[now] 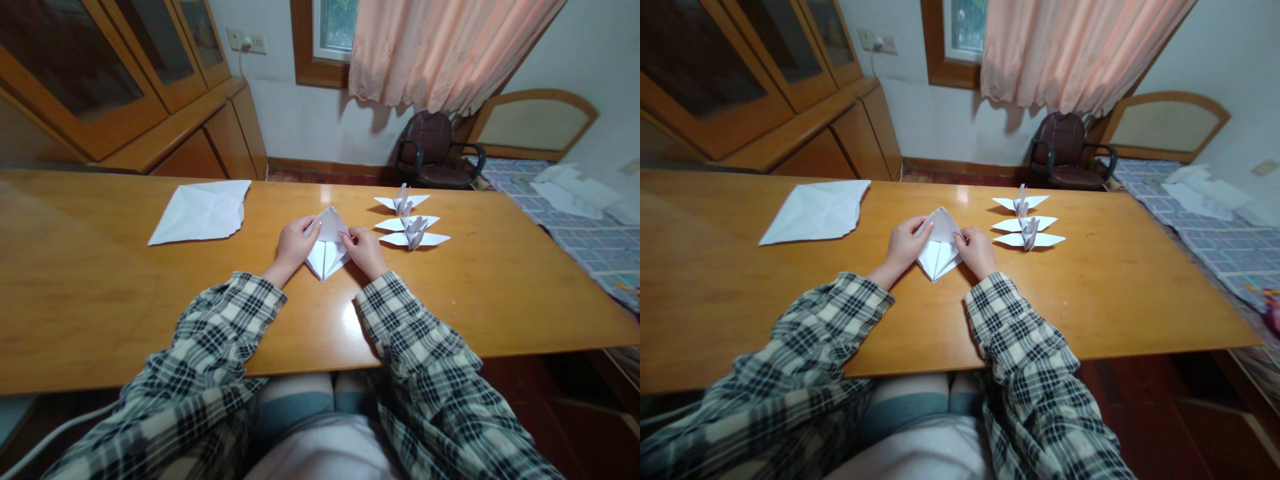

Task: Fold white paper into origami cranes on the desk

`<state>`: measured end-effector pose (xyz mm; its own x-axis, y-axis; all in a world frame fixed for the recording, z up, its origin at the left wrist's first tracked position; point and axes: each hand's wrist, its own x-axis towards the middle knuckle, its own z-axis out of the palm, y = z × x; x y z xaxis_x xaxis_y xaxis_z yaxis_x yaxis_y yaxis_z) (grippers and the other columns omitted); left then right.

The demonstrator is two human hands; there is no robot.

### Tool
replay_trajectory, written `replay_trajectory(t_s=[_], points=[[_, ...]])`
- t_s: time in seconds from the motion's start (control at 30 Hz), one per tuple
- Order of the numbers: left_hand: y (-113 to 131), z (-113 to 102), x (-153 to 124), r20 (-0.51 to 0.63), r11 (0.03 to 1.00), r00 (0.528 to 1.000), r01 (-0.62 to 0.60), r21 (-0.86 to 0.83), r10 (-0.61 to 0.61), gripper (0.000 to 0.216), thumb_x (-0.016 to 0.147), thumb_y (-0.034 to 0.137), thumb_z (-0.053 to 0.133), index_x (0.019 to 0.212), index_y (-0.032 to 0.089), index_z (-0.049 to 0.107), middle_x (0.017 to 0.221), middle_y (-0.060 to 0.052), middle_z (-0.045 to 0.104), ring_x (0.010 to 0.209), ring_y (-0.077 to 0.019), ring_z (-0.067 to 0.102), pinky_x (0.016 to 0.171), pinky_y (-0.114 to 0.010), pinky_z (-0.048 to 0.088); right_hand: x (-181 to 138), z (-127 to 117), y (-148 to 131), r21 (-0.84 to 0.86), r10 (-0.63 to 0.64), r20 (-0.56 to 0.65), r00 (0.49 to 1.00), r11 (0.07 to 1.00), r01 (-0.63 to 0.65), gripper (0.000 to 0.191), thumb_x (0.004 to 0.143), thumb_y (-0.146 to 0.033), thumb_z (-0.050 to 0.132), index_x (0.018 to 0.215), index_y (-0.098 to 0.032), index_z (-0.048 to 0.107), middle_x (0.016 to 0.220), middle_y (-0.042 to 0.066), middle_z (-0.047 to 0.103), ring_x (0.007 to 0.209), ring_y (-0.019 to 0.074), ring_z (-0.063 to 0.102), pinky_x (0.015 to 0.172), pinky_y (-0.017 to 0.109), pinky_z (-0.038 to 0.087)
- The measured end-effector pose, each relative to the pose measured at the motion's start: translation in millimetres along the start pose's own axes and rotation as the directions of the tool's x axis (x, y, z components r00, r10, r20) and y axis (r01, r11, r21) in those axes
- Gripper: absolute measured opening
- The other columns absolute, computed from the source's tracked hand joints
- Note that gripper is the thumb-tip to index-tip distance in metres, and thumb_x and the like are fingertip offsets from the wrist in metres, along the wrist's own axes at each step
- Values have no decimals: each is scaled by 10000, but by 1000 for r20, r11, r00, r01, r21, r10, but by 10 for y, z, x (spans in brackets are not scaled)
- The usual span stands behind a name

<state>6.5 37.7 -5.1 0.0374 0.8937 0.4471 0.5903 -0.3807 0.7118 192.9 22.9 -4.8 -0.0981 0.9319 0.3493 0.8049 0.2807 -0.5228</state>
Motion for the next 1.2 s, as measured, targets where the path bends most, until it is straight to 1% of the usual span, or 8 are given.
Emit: replay_trajectory(t_s=[0.07, 0.17, 0.3, 0.43, 0.7, 0.83, 1.03, 1.2], points=[[-35, -44, -6, 24, 1000, 1000, -15, 26, 14, 290, 903, 352, 556, 1059, 174, 724, 1057, -70, 751, 948, -215, 673, 864, -311, 508, 9, -6, 19, 1, 14, -12, 1000, 1000, -14, 308, 913, -292, 557, 621, -197, 540, 650, 11, 535, 658, 163, 465, 636, 285, 303], [-88, -119, -7, 72, 990, 997, -45, 133, 36, 274, 873, 339, 576, 1005, 160, 736, 1000, -79, 749, 946, -238, 650, 899, -346, 483, 17, -22, 41, 11, 31, -25, 999, 999, -31, 313, 908, -284, 560, 609, -201, 521, 650, 13, 532, 665, 167, 466, 635, 287, 303], [-122, -159, -3, 122, 973, 991, -75, 218, 49, 252, 859, 313, 571, 939, 143, 738, 894, -84, 723, 877, -240, 617, 865, -360, 468, 17, -33, 52, 31, 43, -41, 998, 999, -41, 318, 902, -281, 571, 600, -205, 506, 633, 4, 508, 650, 165, 456, 627, 288, 302], [-127, -142, -7, 133, 952, 988, -117, 281, 82, 222, 860, 295, 566, 867, 148, 733, 805, -71, 652, 835, -232, 579, 820, -353, 458, 18, -32, 49, 48, 33, -46, 998, 998, -31, 303, 900, -276, 573, 610, -204, 522, 632, 3, 508, 653, 166, 466, 629, 287, 312], [-137, -140, -12, 150, 957, 988, -77, 281, 35, 202, 857, 280, 577, 835, 151, 731, 747, -52, 600, 756, -207, 562, 709, -313, 432, 14, -25, 44, 42, 13, -25, 1000, 999, -12, 279, 914, -287, 560, 652, -194, 584, 659, 18, 561, 670, 171, 500, 652, 289, 333], [-142, -136, -6, 149, 952, 989, -56, 301, 11, 223, 863, 324, 573, 821, 162, 722, 762, -57, 633, 757, -210, 572, 695, -309, 418, 9, -25, 43, 35, 8, -19, 1000, 999, -8, 277, 922, -310, 555, 679, -190, 615, 680, 25, 584, 679, 171, 508, 658, 286, 339], [-135, -121, 6, 142, 939, 990, -34, 342, -16, 274, 870, 369, 546, 726, 176, 678, 740, -70, 662, 728, -217, 580, 682, -311, 414, 2, -35, 38, 23, 24, 1, 1000, 999, -24, 261, 928, -322, 554, 727, -184, 647, 713, 31, 608, 692, 169, 517, 657, 282, 332], [-110, -106, 0, 132, 947, 991, -10, 321, -34, 259, 870, 362, 537, 765, 184, 693, 763, -83, 699, 720, -230, 608, 673, -313, 418, -3, -40, 29, 6, 35, 1, 999, 999, -35, 266, 924, -325, 560, 710, -188, 640, 710, 30, 607, 693, 169, 512, 642, 280, 318]])
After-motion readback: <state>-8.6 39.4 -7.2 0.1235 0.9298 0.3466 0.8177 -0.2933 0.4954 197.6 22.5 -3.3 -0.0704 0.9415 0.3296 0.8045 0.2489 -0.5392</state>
